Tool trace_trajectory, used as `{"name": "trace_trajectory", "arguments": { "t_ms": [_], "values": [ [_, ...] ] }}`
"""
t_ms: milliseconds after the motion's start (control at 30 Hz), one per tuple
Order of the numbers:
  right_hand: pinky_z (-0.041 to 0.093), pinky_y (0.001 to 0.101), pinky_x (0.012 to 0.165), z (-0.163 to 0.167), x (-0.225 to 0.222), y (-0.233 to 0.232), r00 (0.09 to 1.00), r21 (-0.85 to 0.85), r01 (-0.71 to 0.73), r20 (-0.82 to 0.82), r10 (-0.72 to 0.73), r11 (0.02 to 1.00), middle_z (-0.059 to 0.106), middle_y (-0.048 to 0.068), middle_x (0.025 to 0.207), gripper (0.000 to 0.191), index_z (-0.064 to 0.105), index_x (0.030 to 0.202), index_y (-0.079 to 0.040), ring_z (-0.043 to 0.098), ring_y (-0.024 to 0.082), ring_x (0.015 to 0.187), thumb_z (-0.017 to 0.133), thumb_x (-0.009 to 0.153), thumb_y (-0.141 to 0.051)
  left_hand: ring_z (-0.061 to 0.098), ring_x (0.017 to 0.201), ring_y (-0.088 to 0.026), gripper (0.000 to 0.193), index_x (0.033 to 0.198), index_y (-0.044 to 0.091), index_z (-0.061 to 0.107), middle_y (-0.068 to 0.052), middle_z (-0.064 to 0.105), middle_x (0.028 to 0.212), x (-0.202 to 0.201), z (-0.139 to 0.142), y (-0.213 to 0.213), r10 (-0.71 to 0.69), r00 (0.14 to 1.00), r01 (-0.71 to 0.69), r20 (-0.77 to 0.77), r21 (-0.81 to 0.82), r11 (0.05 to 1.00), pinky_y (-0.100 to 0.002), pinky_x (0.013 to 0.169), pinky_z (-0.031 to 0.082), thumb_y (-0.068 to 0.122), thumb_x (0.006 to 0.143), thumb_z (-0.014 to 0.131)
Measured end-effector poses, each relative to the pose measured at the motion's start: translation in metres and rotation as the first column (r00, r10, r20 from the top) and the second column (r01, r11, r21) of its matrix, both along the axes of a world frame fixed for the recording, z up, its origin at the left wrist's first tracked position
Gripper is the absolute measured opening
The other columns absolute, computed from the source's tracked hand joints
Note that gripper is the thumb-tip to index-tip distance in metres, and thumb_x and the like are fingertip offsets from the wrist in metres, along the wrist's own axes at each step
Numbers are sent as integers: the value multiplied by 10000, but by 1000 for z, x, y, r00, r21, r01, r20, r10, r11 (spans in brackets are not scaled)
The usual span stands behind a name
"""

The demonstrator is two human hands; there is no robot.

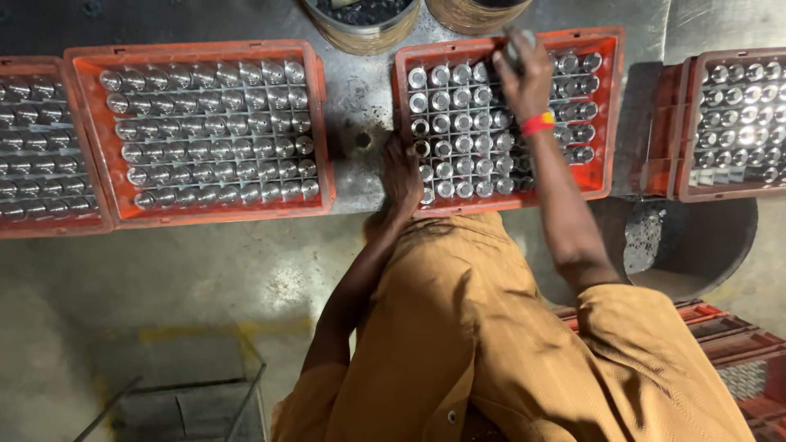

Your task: The person uses a cylindrical polishing tool to rub the tops of small metal parts arranged in a red crate. They systematically move the tool across the parts, then lift the crate to place it on a stack of other crates.

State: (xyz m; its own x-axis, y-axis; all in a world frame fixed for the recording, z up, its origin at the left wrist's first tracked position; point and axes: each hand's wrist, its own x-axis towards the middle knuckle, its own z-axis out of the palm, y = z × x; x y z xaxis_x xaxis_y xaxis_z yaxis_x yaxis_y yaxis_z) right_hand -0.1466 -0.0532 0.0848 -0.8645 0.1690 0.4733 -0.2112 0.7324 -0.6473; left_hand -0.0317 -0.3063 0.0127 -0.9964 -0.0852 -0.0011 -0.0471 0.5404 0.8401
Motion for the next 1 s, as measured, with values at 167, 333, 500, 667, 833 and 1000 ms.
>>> {"name": "trace_trajectory", "arguments": {
  "t_ms": [167,333,500,667,833,1000],
  "values": [
    [571,471,1004,6,8,-15,989,-84,21,-143,-33,996,703,231,1279,477,638,1358,12,695,363,1160,788,1008,-275,490,1246,-510,547,1490,-7,415,-317,493,1407,-6,0,4,47,996,-52,74,72,996,-560,1038,419,341,1069,448],
    [584,446,1021,-4,7,-32,968,48,-242,-48,244,969,722,183,1263,329,694,1296,-76,710,341,1169,816,1007,-173,476,1314,-507,522,1500,3,425,-297,503,1439,-1,-4,7,4,986,-5,-168,-9,1000,-579,1142,385,347,1108,438],
    [582,424,987,-9,52,-6,961,-29,-271,-62,268,962,714,170,1241,288,662,1250,-71,696,345,1177,748,976,-49,457,1292,-522,555,1494,-60,400,-338,475,1431,3,-2,10,68,991,-70,-115,-13,997,-591,1095,362,309,1082,445],
    [552,471,982,-16,70,24,951,76,-290,-87,297,954,702,155,1220,351,670,1232,-88,668,362,1152,823,917,-82,523,1237,-480,552,1466,-36,436,-304,563,1343,-10,8,26,131,988,-136,-81,-70,988,-556,1054,417,351,1073,467],
    [541,479,915,-6,40,46,910,130,-415,87,406,900,686,191,1168,337,691,1223,-58,646,389,1089,795,915,-146,626,1051,-479,619,1343,-4,499,-279,655,1152,-53,19,53,231,950,-234,210,-7,972,-569,854,481,488,975,578],
    [610,393,921,54,-9,69,977,-493,-187,0,215,850,697,136,1102,412,519,1334,18,697,210,1010,676,998,-159,713,1000,-451,628,1092,55,682,-230,754,981,-80,34,54,279,844,-254,458,-117,960,-539,900,535,639,861,661]
  ]
}}
